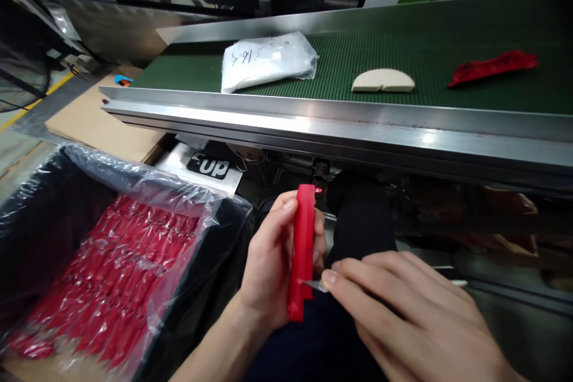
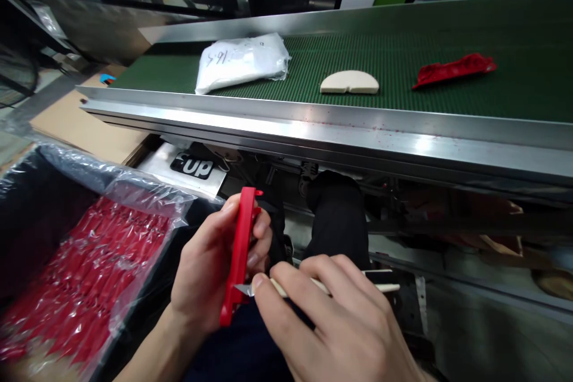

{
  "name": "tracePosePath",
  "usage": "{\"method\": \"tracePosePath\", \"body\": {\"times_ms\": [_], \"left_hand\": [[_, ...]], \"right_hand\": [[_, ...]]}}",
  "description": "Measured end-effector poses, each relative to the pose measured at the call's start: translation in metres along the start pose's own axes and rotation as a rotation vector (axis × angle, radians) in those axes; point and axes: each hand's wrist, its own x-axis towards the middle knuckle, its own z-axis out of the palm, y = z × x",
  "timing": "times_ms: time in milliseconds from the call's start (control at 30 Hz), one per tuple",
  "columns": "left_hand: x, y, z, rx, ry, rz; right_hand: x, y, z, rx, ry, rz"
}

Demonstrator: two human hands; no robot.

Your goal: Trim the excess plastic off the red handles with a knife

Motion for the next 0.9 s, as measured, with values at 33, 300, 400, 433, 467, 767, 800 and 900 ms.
{"method": "tracePosePath", "body": {"times_ms": [33, 300, 400, 433, 467, 767, 800, 900], "left_hand": [[0.001, 0.001, 0.000, -0.010, 0.003, -0.014], [0.007, 0.007, -0.005, 0.052, 0.041, 0.073], [0.001, 0.004, -0.008, 0.151, 0.010, 0.104], [-0.002, 0.003, -0.010, 0.174, -0.009, 0.097], [-0.005, 0.002, -0.011, 0.194, -0.033, 0.087], [-0.028, 0.003, -0.019, 0.407, -0.025, 0.057], [-0.029, 0.003, -0.019, 0.407, -0.020, 0.059], [-0.029, 0.004, -0.019, 0.409, 0.002, 0.056]], "right_hand": [[0.000, -0.001, 0.000, -0.001, 0.001, -0.003], [-0.010, 0.007, -0.010, 0.234, 0.083, 0.185], [-0.008, 0.010, -0.005, 0.327, 0.132, 0.351], [-0.005, 0.010, -0.002, 0.352, 0.128, 0.364], [-0.002, 0.010, 0.002, 0.360, 0.113, 0.355], [0.016, 0.011, 0.007, 0.028, 0.161, 0.156], [0.018, 0.011, 0.007, 0.019, 0.160, 0.144], [0.021, 0.010, 0.008, -0.007, 0.149, 0.116]]}}
